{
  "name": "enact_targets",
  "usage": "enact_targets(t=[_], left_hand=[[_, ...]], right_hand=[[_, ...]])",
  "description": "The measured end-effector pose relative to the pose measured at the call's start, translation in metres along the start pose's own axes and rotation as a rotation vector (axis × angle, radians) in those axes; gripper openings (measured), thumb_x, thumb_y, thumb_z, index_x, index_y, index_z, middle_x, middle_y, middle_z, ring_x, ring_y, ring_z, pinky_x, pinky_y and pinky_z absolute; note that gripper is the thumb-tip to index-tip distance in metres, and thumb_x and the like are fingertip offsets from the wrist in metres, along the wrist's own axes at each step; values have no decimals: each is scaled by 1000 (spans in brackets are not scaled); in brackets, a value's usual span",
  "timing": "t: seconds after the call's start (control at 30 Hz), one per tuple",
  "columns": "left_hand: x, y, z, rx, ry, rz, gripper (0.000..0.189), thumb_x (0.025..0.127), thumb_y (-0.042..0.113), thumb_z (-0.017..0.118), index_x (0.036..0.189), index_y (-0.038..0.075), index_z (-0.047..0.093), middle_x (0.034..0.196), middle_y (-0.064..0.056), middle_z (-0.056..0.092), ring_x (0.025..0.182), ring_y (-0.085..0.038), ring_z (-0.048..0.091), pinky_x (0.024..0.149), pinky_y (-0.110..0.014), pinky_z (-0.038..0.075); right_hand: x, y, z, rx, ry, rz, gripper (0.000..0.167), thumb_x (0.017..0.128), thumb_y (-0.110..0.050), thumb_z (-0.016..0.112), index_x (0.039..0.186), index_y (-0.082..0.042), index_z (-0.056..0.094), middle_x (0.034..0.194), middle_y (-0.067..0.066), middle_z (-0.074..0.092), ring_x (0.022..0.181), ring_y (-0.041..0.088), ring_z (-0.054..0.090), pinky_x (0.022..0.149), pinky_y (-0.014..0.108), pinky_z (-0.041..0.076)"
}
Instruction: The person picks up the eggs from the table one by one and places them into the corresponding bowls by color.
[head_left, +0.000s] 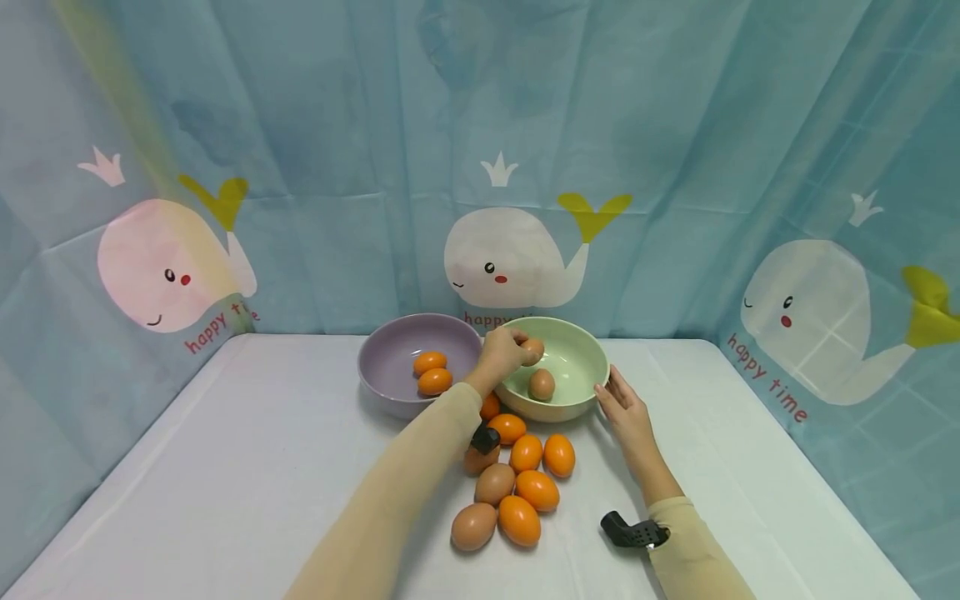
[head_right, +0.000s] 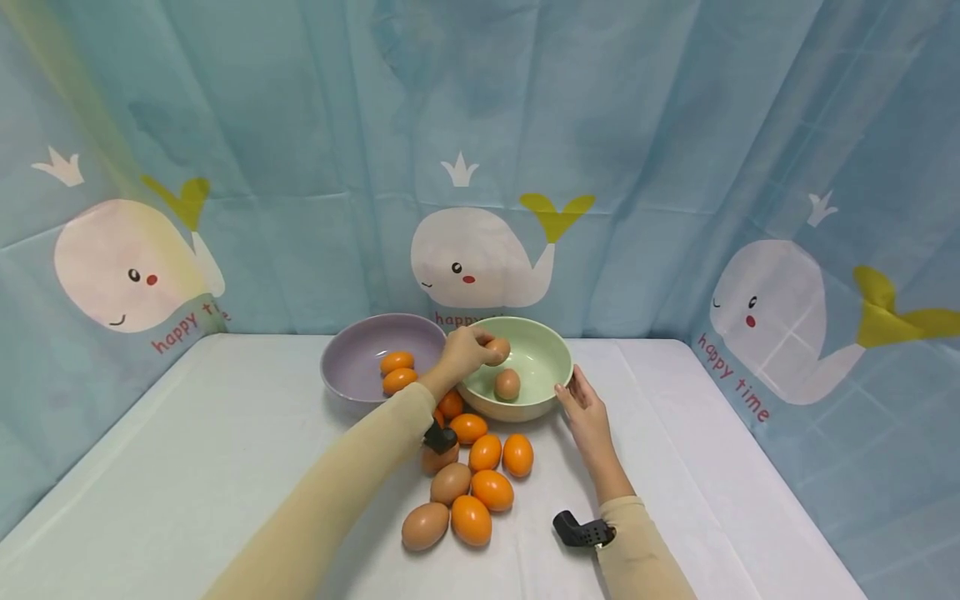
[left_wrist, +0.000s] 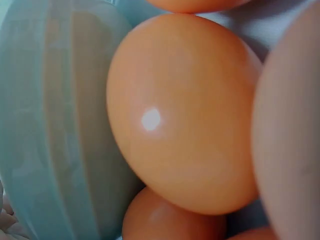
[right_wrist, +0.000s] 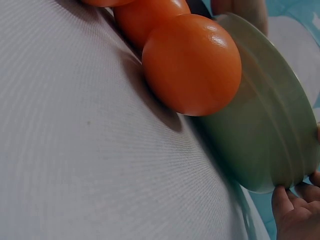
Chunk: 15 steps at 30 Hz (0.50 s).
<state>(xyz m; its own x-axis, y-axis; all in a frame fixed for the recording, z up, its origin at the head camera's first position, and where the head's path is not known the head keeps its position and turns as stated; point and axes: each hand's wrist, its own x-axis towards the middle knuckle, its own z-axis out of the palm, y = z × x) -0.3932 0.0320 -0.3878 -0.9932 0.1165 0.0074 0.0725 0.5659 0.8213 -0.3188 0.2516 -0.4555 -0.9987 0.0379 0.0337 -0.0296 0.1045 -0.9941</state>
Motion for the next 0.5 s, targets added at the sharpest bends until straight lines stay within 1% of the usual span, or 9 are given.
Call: enact_targets(t=[0.2, 0.27, 0.43, 0.5], left_hand=[[4, 0, 3, 27, 2, -1, 42, 86, 10, 76, 126, 1, 66, 129, -13, 67, 121, -27, 61, 105, -41, 51], [5, -1, 3, 45, 7, 5, 39, 85, 9, 76, 122, 1, 68, 126, -13, 68, 117, -26, 62, 103, -40, 52], [8, -3, 6, 96, 1, 26, 32, 81, 8, 78, 112, 0, 72, 115, -12, 71, 102, -24, 62, 97, -37, 54], [8, -3, 8, 116, -7, 27, 33, 81, 8, 79, 111, 0, 71, 114, -13, 71, 100, -23, 62, 96, -37, 55]], right_hand=[[1, -1, 0, 9, 7, -5, 68, 104, -29, 53, 160, -13, 18, 166, 3, 19, 154, 17, 19, 118, 31, 29], [1, -1, 1, 9, 6, -8, 69, 103, -30, 53, 160, -12, 17, 166, 4, 18, 154, 18, 19, 117, 31, 29], [0, 0, 1, 15, 5, -16, 70, 103, -30, 54, 159, -11, 18, 166, 7, 18, 154, 21, 18, 116, 30, 29], [-1, 0, 1, 14, 4, -18, 69, 103, -30, 54, 159, -10, 17, 166, 7, 18, 154, 21, 18, 116, 30, 29]])
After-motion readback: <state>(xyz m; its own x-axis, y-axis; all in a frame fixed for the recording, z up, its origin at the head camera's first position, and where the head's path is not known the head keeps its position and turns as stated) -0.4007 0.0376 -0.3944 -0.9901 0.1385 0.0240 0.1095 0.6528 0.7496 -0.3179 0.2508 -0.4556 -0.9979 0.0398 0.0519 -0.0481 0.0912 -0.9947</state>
